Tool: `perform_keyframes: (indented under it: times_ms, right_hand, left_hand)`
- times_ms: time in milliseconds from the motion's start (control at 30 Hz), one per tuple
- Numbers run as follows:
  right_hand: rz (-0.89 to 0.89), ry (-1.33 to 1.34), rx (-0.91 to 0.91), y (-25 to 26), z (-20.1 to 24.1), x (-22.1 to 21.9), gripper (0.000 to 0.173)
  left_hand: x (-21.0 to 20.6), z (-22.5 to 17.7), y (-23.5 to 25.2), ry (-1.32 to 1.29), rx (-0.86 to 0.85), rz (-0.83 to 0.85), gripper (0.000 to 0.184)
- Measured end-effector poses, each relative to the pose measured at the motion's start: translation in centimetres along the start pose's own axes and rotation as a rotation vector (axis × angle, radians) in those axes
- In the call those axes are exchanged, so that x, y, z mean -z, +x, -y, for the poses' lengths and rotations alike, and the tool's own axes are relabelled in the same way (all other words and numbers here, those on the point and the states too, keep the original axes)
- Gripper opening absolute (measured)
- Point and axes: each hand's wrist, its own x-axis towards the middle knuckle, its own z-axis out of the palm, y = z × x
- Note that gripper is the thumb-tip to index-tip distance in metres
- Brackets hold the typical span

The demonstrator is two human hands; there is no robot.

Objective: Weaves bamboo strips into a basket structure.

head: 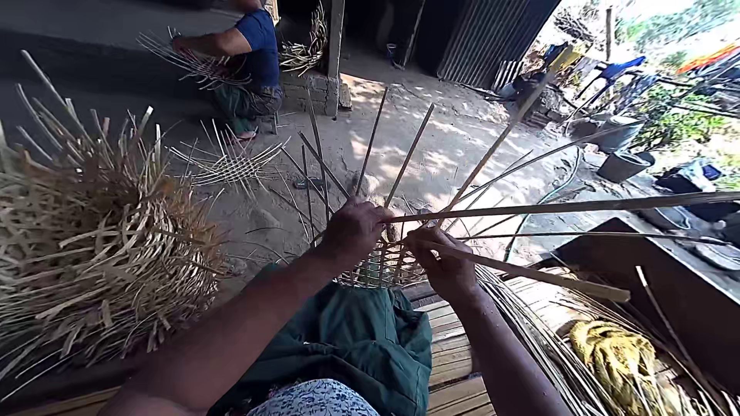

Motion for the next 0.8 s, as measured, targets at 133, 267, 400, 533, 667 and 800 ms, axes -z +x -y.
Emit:
perform_keyframes:
  times_ms: [133,267,400,533,667,800]
  right_hand:
    - [0.042,-0.511,0.003,0.6,3.3,-0.1,0.033]
    - [0.173,-0.674,-0.162,1.7,4.7,0.9,0.022]
    - [0.343,-0.364,-0.259,3.0,4.9,3.2,0.018]
    - [0.475,-0.289,-0.396,4.3,4.8,3.9,0.019]
    - [0.499,-0.293,-0.459,4.4,4.5,3.9,0.025]
    - [0.451,-0.322,-0.492,4.3,4.9,3.4,0.037]
  left_hand:
    - [0.2,-0.9,0.2,0.200,-0.040,0.035,0.020]
    - [1.9,-2.3,0.3,-0.047,0.148,0.112,0.026]
    - [3.8,-1.6,0.9,-0.559,0.446,0.287,0.033]
    - [3.2,-1.1,-0.1,-0.815,0.365,0.220,0.016]
    - [2.4,-0.6,-1.1,-0.785,0.305,0.125,0.016]
    - [2.3,-2.7,-1.3,-0.235,-0.050,-0.075,0.034]
